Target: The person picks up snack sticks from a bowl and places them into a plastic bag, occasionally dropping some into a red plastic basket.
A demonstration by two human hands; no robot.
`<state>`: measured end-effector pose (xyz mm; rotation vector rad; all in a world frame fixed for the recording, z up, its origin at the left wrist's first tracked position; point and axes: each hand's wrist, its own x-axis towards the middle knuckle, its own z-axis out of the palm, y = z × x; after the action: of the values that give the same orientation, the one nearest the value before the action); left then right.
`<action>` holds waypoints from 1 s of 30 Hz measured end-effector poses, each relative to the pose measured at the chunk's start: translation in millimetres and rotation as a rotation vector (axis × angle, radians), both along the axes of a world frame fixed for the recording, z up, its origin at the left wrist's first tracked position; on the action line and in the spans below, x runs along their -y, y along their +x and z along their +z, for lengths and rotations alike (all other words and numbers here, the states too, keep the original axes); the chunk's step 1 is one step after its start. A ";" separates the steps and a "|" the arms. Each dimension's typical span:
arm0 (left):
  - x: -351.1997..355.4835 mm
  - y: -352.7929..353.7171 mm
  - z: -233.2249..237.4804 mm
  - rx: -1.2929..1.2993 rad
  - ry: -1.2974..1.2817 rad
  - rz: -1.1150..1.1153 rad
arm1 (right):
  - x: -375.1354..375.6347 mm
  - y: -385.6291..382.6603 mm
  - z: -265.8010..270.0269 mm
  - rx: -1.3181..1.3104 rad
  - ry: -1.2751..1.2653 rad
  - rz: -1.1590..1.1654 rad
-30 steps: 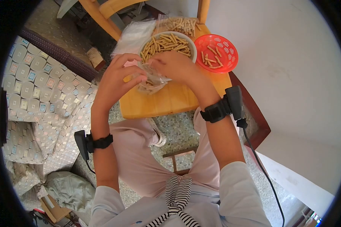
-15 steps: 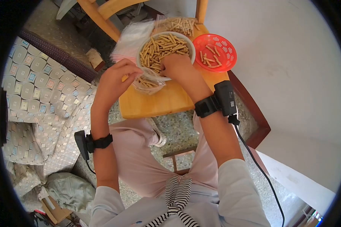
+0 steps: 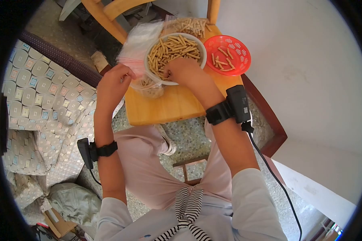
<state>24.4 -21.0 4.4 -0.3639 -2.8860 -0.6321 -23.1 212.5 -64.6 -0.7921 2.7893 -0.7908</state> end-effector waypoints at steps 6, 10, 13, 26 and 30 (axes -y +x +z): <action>4.5 -2.9 -2.1 -0.037 0.054 0.050 | 3.5 1.1 11.4 -0.031 0.044 -0.012; 10.1 -5.1 -1.8 -0.038 0.094 0.081 | 4.9 -2.8 12.2 -0.165 -0.131 -0.108; 2.0 -5.7 -2.7 -0.052 0.081 -0.039 | 8.2 -2.3 20.3 -0.210 -0.342 -0.109; -32.1 -4.6 4.3 -0.087 0.566 -0.078 | 14.4 9.0 55.2 -0.234 -0.822 -0.087; -24.1 -3.0 1.3 -0.299 0.048 -0.149 | 14.1 9.4 52.7 -0.462 -0.674 -0.044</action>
<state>21.4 3.1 5.7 -0.6144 -2.5718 -0.6101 -13.8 198.4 -11.9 -1.1292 2.9233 -1.8146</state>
